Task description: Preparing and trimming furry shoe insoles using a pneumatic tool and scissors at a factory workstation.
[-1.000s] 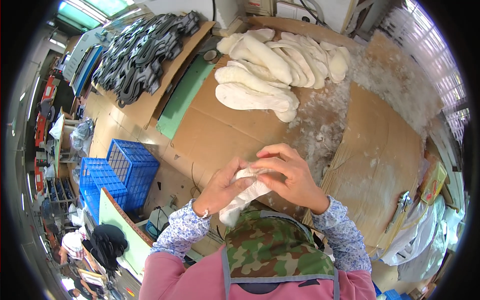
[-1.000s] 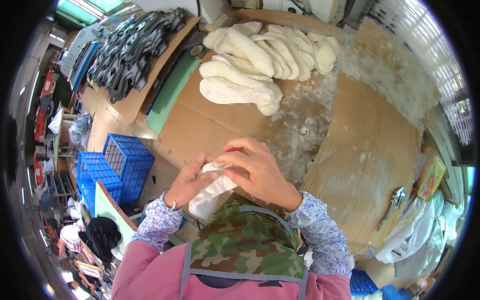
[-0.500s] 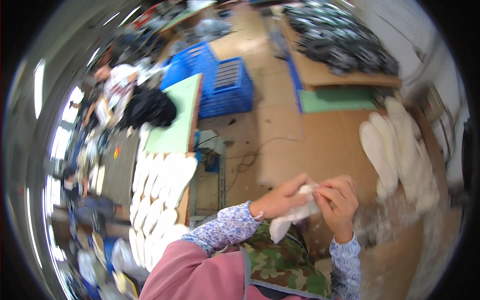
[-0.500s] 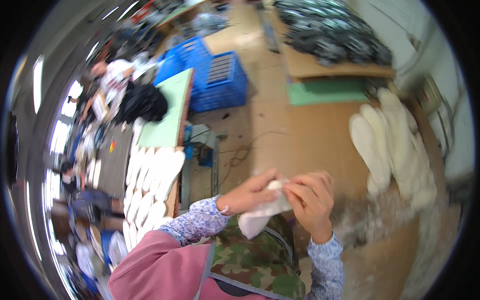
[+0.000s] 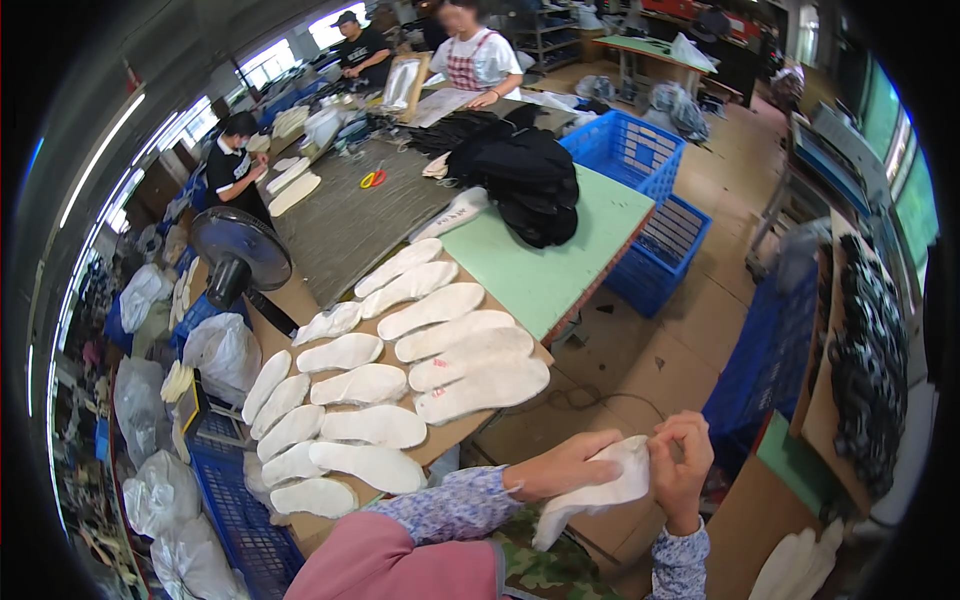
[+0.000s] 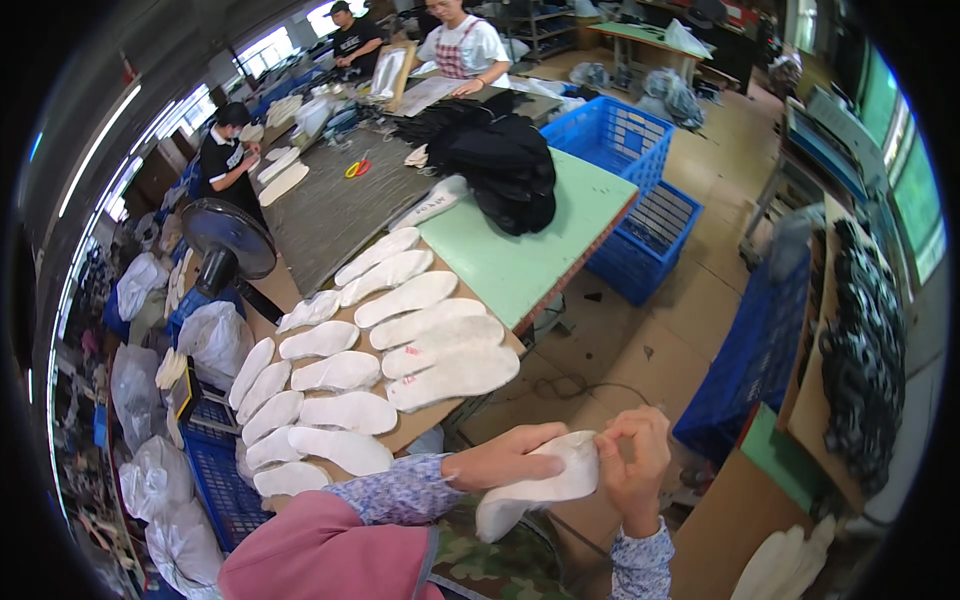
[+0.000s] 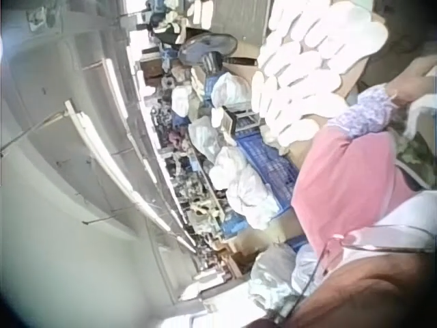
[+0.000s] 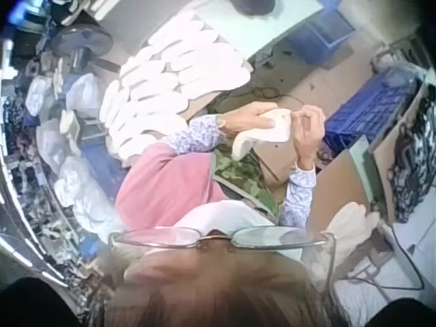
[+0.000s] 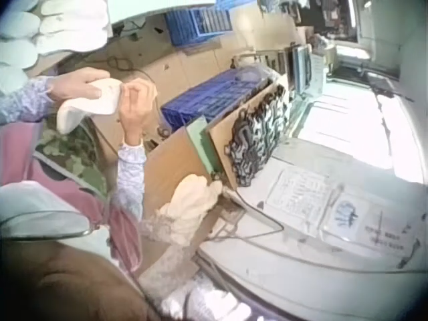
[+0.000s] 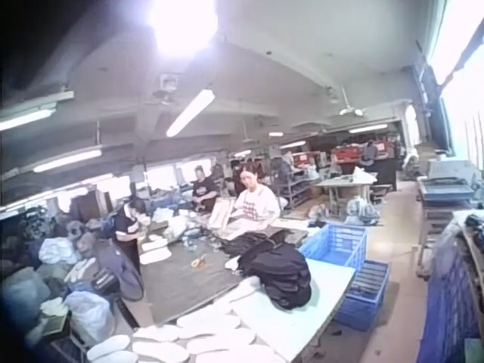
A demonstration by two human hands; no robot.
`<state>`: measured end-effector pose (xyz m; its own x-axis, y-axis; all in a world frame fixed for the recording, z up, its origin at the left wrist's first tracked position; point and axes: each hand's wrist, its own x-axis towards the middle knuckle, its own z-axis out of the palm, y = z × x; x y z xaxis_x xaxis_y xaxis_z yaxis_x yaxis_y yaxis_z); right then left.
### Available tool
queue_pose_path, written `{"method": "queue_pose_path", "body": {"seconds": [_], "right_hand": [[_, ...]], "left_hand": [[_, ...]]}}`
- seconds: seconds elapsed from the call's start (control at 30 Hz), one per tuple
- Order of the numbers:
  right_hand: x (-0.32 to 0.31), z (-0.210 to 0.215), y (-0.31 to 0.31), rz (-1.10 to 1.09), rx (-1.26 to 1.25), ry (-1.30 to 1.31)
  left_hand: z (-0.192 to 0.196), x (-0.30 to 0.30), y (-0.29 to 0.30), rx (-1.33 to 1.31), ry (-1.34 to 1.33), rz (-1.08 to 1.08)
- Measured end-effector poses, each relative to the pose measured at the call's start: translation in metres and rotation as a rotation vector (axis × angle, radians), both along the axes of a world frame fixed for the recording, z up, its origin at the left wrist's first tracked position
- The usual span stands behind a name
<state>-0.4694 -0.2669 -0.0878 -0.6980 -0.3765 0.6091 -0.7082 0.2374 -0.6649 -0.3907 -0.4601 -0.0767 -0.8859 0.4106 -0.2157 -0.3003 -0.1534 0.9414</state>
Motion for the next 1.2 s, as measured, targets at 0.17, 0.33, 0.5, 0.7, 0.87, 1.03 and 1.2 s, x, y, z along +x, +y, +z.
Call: {"method": "queue_pose_path", "body": {"seconds": [0.17, 0.33, 0.5, 0.7, 0.87, 1.03, 1.2], "right_hand": [[-0.085, 0.009, -0.09, 0.171, -0.246, -0.348], [-0.13, 0.035, -0.242, 0.62, -0.062, -0.269], [-0.14, 0.047, -0.374, 1.24, 0.044, -0.681], [-0.18, 0.017, -0.482, 1.716, 0.249, -0.697], [-0.199, 0.005, -0.546, 2.033, 0.351, -0.378], [-0.189, -0.003, -0.575, 2.216, 0.334, -0.148], [-0.209, -0.067, -0.701, 1.598, 0.349, -0.238]], "left_hand": [[0.044, 0.003, -0.109, -0.02, 0.07, 0.384], [0.066, 0.005, -0.197, -0.257, 0.07, 0.769], [0.063, -0.01, -0.235, -0.632, 0.039, 1.023], [0.06, -0.044, -0.27, -0.876, -0.099, 1.244], [0.057, -0.057, -0.286, -0.896, -0.259, 1.317], [0.063, -0.05, -0.282, -0.744, -0.519, 1.418], [0.059, -0.001, -0.25, -0.512, -0.52, 1.825]]}}
